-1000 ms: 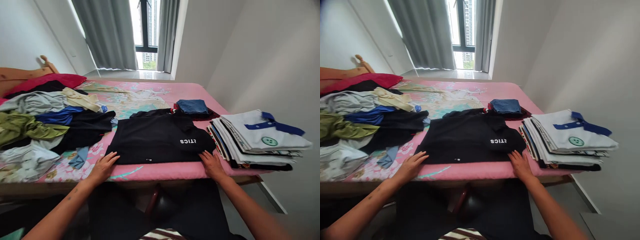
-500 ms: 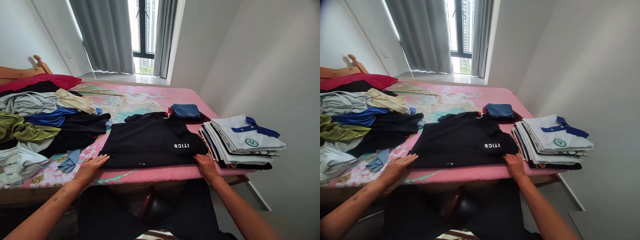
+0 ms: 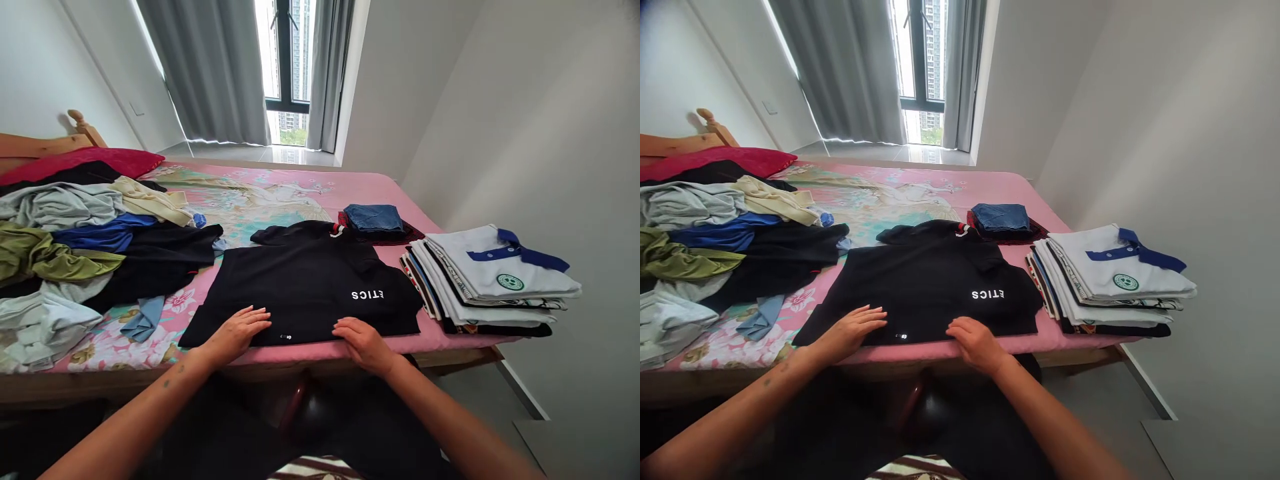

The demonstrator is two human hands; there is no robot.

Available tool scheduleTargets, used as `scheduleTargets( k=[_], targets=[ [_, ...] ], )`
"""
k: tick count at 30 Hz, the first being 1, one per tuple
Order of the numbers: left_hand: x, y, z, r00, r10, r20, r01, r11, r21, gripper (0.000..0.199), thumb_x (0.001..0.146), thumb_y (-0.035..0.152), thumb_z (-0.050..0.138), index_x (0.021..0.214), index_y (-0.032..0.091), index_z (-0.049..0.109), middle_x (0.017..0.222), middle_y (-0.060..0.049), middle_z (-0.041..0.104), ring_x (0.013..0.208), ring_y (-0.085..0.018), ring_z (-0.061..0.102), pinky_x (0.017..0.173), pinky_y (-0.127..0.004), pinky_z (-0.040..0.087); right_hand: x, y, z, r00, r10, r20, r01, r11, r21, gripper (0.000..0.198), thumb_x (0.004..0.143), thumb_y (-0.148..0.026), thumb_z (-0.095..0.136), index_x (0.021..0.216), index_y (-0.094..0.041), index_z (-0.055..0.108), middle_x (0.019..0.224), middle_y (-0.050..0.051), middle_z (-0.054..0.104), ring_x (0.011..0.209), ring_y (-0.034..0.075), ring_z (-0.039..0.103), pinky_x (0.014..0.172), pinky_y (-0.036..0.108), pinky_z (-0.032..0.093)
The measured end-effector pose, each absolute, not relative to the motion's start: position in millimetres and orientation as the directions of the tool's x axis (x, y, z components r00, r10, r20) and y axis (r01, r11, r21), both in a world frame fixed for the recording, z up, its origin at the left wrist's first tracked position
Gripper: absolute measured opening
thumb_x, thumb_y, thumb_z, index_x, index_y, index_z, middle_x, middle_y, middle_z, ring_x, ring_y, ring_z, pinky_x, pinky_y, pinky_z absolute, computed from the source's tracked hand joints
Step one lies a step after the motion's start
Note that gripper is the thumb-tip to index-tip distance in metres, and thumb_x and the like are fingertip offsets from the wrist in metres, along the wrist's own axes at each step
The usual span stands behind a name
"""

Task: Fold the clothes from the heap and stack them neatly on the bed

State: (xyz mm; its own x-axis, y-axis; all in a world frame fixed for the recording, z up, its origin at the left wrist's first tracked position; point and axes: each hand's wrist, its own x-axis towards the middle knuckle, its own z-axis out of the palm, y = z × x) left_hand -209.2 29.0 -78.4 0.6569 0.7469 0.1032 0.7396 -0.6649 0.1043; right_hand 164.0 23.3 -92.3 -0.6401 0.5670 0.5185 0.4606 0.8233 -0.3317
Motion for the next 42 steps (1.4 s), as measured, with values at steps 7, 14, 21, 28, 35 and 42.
scheduleTargets(
  k=[7,14,21,28,35,42],
  targets=[
    [-236,37,-117,0.371,0.919,0.137,0.927,-0.375,0.008,0.058,0.087,0.049,0.044,0.139,0.025,0.040,0.146,-0.008,0.035,0.137,-0.027,0.028,0.112,-0.050,0.015,147,54,-129,-0.717,0.620,0.319,0.579,0.784,-0.224,0.048,0.088,-0.025,0.046,0.135,-0.013,0.042,0.140,0.013,0.043,0.133,0.023,0.033,0.111,0.048,0.028],
    [-245,38,-123,0.331,0.940,0.086,0.943,-0.332,-0.007,0.060,0.086,0.052,0.040,0.140,0.026,0.038,0.148,-0.006,0.031,0.137,-0.024,0.028,0.113,-0.047,0.009,150,60,-121,-0.793,0.559,0.241,0.531,0.829,-0.175,0.050,0.088,-0.025,0.045,0.136,-0.013,0.041,0.144,0.011,0.037,0.138,0.021,0.023,0.114,0.043,0.022],
    [-216,68,-91,0.257,0.957,0.133,0.939,-0.280,0.200,0.043,0.087,0.050,0.043,0.116,0.023,0.061,0.125,-0.007,0.059,0.117,-0.024,0.052,0.105,-0.044,0.033,156,72,-123,-0.820,0.531,0.214,0.484,0.842,-0.237,0.052,0.090,-0.031,0.043,0.138,-0.011,0.039,0.145,0.011,0.036,0.138,0.019,0.023,0.114,0.039,0.021],
    [-60,137,-54,0.564,0.788,0.246,0.687,-0.614,0.390,0.027,0.089,0.038,0.045,0.105,0.023,0.062,0.112,-0.007,0.061,0.106,-0.021,0.056,0.095,-0.035,0.044,157,75,-126,-0.790,0.558,0.255,0.483,0.822,-0.303,0.056,0.091,-0.044,0.041,0.138,-0.013,0.039,0.144,0.009,0.038,0.136,0.020,0.027,0.114,0.038,0.019],
    [71,213,-72,0.600,0.755,0.264,0.630,-0.650,0.426,0.028,0.083,0.031,0.054,0.108,0.019,0.055,0.113,-0.011,0.055,0.105,-0.025,0.052,0.093,-0.040,0.041,160,83,-134,-0.785,0.538,0.308,0.464,0.839,-0.284,0.059,0.090,-0.050,0.039,0.136,-0.012,0.041,0.142,0.008,0.041,0.135,0.019,0.028,0.114,0.037,0.019],
    [106,267,-86,0.435,0.894,0.104,0.621,-0.382,0.684,0.012,0.077,0.019,0.056,0.088,0.020,0.059,0.096,-0.009,0.062,0.095,-0.024,0.058,0.085,-0.038,0.043,161,89,-143,-0.771,0.528,0.355,0.464,0.849,-0.255,0.060,0.089,-0.052,0.039,0.133,-0.012,0.044,0.139,0.007,0.045,0.135,0.017,0.029,0.114,0.035,0.020]
  ],
)
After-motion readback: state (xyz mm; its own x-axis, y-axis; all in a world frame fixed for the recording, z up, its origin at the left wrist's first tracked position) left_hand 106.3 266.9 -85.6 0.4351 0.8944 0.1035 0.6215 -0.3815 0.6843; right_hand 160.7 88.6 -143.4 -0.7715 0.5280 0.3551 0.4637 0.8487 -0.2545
